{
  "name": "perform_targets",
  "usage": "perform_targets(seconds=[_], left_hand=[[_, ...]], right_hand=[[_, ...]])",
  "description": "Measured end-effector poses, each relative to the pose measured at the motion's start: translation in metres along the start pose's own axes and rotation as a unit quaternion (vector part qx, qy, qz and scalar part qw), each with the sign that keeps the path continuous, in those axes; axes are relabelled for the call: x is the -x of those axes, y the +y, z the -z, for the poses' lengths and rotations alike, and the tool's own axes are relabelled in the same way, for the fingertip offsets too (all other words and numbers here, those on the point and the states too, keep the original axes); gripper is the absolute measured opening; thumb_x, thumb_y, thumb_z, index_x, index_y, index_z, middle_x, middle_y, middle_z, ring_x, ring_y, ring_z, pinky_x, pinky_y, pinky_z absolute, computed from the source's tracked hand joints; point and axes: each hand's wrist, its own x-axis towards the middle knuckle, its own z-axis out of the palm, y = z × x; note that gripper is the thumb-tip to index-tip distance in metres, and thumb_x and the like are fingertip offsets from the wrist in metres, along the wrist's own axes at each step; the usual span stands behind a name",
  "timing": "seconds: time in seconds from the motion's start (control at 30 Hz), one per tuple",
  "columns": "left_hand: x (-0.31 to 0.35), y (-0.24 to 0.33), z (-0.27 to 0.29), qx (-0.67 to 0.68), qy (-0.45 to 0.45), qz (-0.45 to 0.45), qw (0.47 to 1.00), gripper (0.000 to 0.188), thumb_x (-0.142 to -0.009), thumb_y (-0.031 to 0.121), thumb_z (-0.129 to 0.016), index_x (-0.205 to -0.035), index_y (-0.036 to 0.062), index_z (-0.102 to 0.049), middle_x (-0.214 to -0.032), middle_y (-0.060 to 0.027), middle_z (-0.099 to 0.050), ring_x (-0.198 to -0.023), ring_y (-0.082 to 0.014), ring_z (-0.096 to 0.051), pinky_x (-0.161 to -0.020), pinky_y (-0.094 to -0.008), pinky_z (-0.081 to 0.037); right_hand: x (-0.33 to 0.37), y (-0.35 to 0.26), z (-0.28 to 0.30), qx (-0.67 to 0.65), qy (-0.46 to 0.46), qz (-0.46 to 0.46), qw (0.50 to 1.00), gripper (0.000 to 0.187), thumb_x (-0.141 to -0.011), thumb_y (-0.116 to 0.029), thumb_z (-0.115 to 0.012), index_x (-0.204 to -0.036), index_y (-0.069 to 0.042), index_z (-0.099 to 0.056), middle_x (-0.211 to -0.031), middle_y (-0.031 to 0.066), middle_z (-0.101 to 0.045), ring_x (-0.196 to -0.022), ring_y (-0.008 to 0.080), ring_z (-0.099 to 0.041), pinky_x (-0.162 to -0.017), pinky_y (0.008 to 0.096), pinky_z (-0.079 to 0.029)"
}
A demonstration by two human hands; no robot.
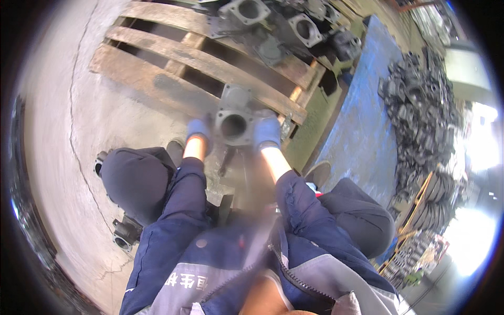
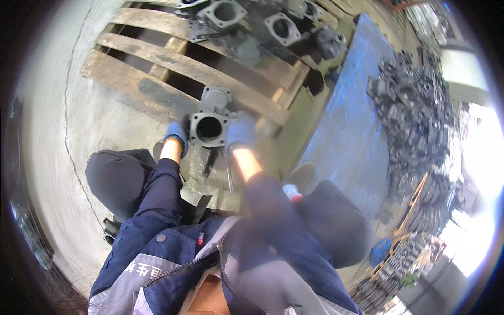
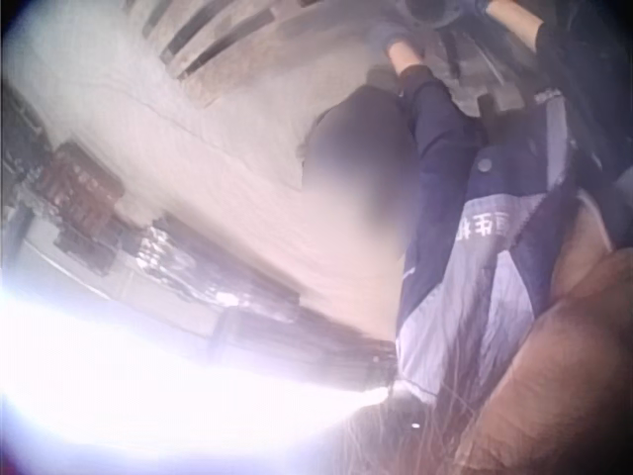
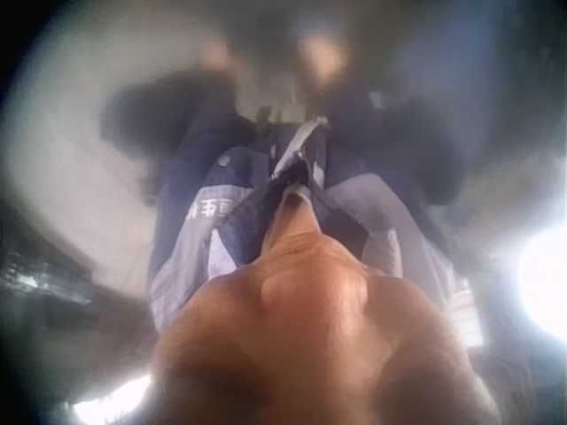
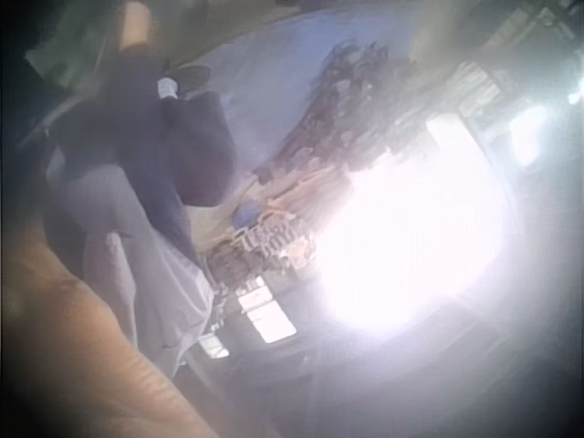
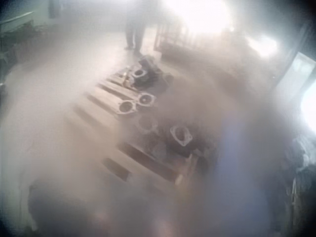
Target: The person sits on the floor and repeatedly strikes a metal part with a hammer, rotating it to hit different sides. They place the part on a wooden pallet and continue striking it multiple times.
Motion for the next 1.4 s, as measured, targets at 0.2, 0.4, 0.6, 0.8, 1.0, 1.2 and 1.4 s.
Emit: perform_targets(seconds=[0.2, 0.4, 0.6, 0.8, 1.0, 1.2, 1.4], left_hand=[[0.038, 0.165, 0.069, 0.246, 0.067, 0.174, 0.951, 0.049, -0.095, 0.037, -0.049, -0.116, -0.0045, -0.065, -0.111, -0.0166, -0.070, -0.096, -0.0230, -0.063, -0.087, -0.0376, -0.048], [0.098, 0.246, 0.081, 0.106, 0.079, 0.217, 0.967, 0.070, -0.090, 0.058, -0.060, -0.122, -0.0051, -0.063, -0.112, -0.0164, -0.068, -0.101, -0.0251, -0.063, -0.086, -0.0355, -0.049], [0.111, 0.219, 0.081, 0.050, -0.083, 0.110, 0.989, 0.062, -0.084, 0.047, -0.073, -0.121, -0.0011, -0.063, -0.098, -0.0095, -0.070, -0.080, -0.0195, -0.065, -0.066, -0.0372, -0.051], [0.079, 0.160, 0.053, 0.035, 0.028, 0.172, 0.984, 0.029, -0.086, 0.021, -0.065, -0.108, 0.0023, -0.065, -0.094, -0.0178, -0.070, -0.081, -0.0282, -0.069, -0.070, -0.0385, -0.054], [0.052, 0.123, 0.049, -0.345, 0.008, -0.141, 0.928, 0.028, -0.072, 0.007, -0.068, -0.100, 0.0079, -0.067, -0.099, -0.0202, -0.069, -0.100, -0.0403, -0.065, -0.082, -0.0456, -0.053], [0.038, 0.124, 0.040, -0.207, 0.044, -0.015, 0.977, 0.041, -0.089, 0.025, -0.069, -0.116, -0.0056, -0.066, -0.104, -0.0157, -0.071, -0.083, -0.0243, -0.064, -0.077, -0.0388, -0.051], [0.052, 0.148, 0.046, -0.288, 0.022, -0.074, 0.954, 0.041, -0.089, 0.028, -0.068, -0.115, -0.0038, -0.067, -0.104, -0.0176, -0.072, -0.089, -0.0275, -0.068, -0.079, -0.0397, -0.052]], right_hand=[[0.012, -0.009, 0.026, 0.248, 0.028, -0.118, 0.961, 0.034, -0.093, -0.041, -0.056, -0.106, -0.013, -0.070, -0.098, 0.0174, -0.071, -0.102, 0.0342, -0.067, -0.086, 0.0426, -0.053], [-0.011, 0.001, 0.087, 0.436, 0.048, -0.212, 0.873, 0.041, -0.090, -0.043, -0.059, -0.111, -0.010, -0.072, -0.115, 0.0171, -0.069, -0.112, 0.0315, -0.065, -0.091, 0.0450, -0.051], [-0.027, 0.040, 0.076, 0.487, -0.076, -0.204, 0.846, 0.034, -0.091, -0.029, -0.059, -0.116, -0.009, -0.072, -0.126, 0.0184, -0.066, -0.118, 0.0342, -0.064, -0.092, 0.0454, -0.051], [-0.027, 0.061, 0.081, 0.621, -0.191, -0.160, 0.743, 0.033, -0.091, -0.019, -0.058, -0.118, -0.004, -0.070, -0.126, 0.0226, -0.065, -0.115, 0.0399, -0.064, -0.093, 0.0519, -0.053], [0.055, 0.090, 0.108, 0.499, -0.014, -0.130, 0.857, 0.029, -0.087, -0.027, -0.062, -0.101, -0.003, -0.071, -0.098, 0.0204, -0.073, -0.094, 0.0386, -0.071, -0.081, 0.0461, -0.057], [0.112, 0.098, 0.092, 0.516, -0.069, -0.173, 0.836, 0.036, -0.092, -0.034, -0.054, -0.119, -0.012, -0.064, -0.110, 0.0190, -0.070, -0.099, 0.0383, -0.069, -0.083, 0.0484, -0.056], [0.124, 0.109, 0.072, 0.586, -0.175, -0.168, 0.773, 0.029, -0.095, -0.017, -0.057, -0.120, -0.012, -0.070, -0.126, 0.0093, -0.066, -0.112, 0.0291, -0.066, -0.081, 0.0450, -0.057]])
